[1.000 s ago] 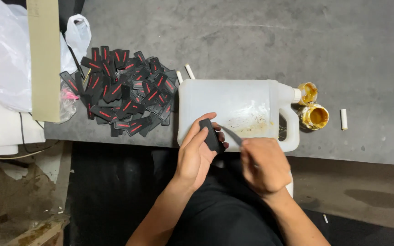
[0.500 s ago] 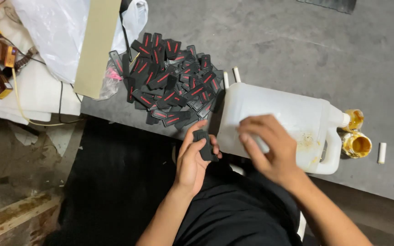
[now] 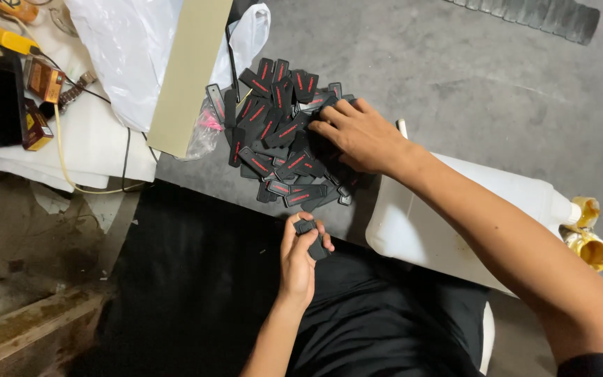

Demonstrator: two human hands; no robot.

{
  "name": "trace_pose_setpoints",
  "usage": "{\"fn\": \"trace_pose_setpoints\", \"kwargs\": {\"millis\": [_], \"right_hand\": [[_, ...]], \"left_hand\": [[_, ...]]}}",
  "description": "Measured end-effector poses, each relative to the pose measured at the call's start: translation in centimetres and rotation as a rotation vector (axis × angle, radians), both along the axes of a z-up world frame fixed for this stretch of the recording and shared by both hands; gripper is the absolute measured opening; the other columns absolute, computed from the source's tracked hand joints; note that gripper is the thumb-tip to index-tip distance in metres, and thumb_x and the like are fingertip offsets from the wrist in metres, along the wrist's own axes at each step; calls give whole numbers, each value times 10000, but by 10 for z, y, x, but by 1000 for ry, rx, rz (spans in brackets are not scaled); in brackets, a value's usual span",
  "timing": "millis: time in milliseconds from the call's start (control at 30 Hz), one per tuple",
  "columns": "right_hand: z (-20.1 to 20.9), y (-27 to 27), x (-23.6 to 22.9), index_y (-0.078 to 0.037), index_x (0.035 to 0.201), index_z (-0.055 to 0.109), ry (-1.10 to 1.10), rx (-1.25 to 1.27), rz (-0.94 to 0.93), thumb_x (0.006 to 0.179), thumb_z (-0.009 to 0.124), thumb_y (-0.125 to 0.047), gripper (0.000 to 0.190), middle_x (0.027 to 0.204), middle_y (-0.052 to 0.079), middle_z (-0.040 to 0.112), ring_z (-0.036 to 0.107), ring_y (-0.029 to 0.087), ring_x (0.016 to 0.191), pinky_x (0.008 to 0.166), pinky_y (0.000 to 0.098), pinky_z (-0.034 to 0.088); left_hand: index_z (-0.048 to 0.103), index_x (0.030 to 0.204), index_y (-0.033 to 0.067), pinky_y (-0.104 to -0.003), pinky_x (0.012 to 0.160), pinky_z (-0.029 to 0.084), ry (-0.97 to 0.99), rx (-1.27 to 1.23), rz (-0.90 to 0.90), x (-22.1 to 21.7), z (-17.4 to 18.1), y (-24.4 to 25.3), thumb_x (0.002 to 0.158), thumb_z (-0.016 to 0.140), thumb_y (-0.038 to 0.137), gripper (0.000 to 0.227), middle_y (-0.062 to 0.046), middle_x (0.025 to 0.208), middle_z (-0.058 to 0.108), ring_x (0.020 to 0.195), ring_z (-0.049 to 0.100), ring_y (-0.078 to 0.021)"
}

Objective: Applying glue to small black tags and arranging them in a row on a workbench

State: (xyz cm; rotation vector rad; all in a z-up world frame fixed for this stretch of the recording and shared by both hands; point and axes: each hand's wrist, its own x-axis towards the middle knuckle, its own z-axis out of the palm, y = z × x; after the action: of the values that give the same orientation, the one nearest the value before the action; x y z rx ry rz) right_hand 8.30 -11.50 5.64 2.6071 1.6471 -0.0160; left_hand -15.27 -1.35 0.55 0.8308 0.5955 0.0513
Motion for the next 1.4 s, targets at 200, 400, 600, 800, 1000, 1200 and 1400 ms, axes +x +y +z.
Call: {"fn": "trace_pose_setpoints", "kwargs": {"millis": [200, 400, 600, 800, 1000, 1200, 1400], "right_hand": [[-35, -5, 17, -126, 1154, 567, 64, -49, -48, 666, 880, -314, 610, 1117, 46, 508, 468, 252, 1074, 876, 390, 374], [-33, -7, 24, -144, 1111, 599, 342, 135, -98, 711, 844, -241, 479, 1024, 38, 652, 577, 264, 1041, 854, 441, 382], [-33, -12, 47, -63, 1068, 701, 725, 395, -287, 816, 807, -160, 290, 1012, 165, 708, 672, 418, 1024, 884, 503, 502], [-16, -23, 50, -131, 1088, 737, 921, 527, -489, 894, 778, -202, 210, 944, 138, 751, 713, 341, 936, 853, 461, 521], [-12, -28, 51, -93, 1095, 723, 1216, 844, -594, 920, 776, -81, 183, 772, 12, 686, 675, 112, 742, 704, 234, 556], [-7, -23, 48, -83, 1099, 716, 1341, 1091, -679, 946, 765, -78, 161, 764, 26, 697, 720, 107, 728, 725, 235, 617], [26, -14, 30, -59, 1016, 688, 1444, 1263, -721, 950, 751, -91, 96, 698, 20, 644, 665, 91, 644, 634, 230, 600]], "left_hand": [[485, 1198, 61, -386, 705, 566, 14, -2, 3, 7, -13, -3, 981, 524, 45, 221, -140, 939, 521, 725, 576, -212], [506, 1197, 52, -393, 689, 574, -6, 19, 4, 16, -18, -11, 967, 555, 49, 235, -154, 926, 532, 708, 583, -222], [517, 1202, 64, -379, 700, 571, 30, 49, 11, 21, -13, -10, 960, 564, 68, 247, -126, 920, 544, 719, 594, -201], [518, 1214, 57, -378, 699, 576, 15, 38, 25, 27, -10, -10, 965, 561, 52, 253, -139, 915, 542, 701, 584, -206], [522, 1204, 54, -380, 695, 578, -5, 42, 24, 32, -4, -9, 964, 552, 45, 242, -142, 915, 541, 693, 583, -205], [518, 1217, 50, -388, 703, 579, -21, 51, 22, 34, -3, -6, 963, 565, 57, 258, -148, 923, 548, 699, 586, -208], [517, 1207, 59, -379, 704, 574, -35, 62, 31, 41, 6, -3, 971, 550, 75, 239, -149, 930, 561, 706, 593, -207]]}}
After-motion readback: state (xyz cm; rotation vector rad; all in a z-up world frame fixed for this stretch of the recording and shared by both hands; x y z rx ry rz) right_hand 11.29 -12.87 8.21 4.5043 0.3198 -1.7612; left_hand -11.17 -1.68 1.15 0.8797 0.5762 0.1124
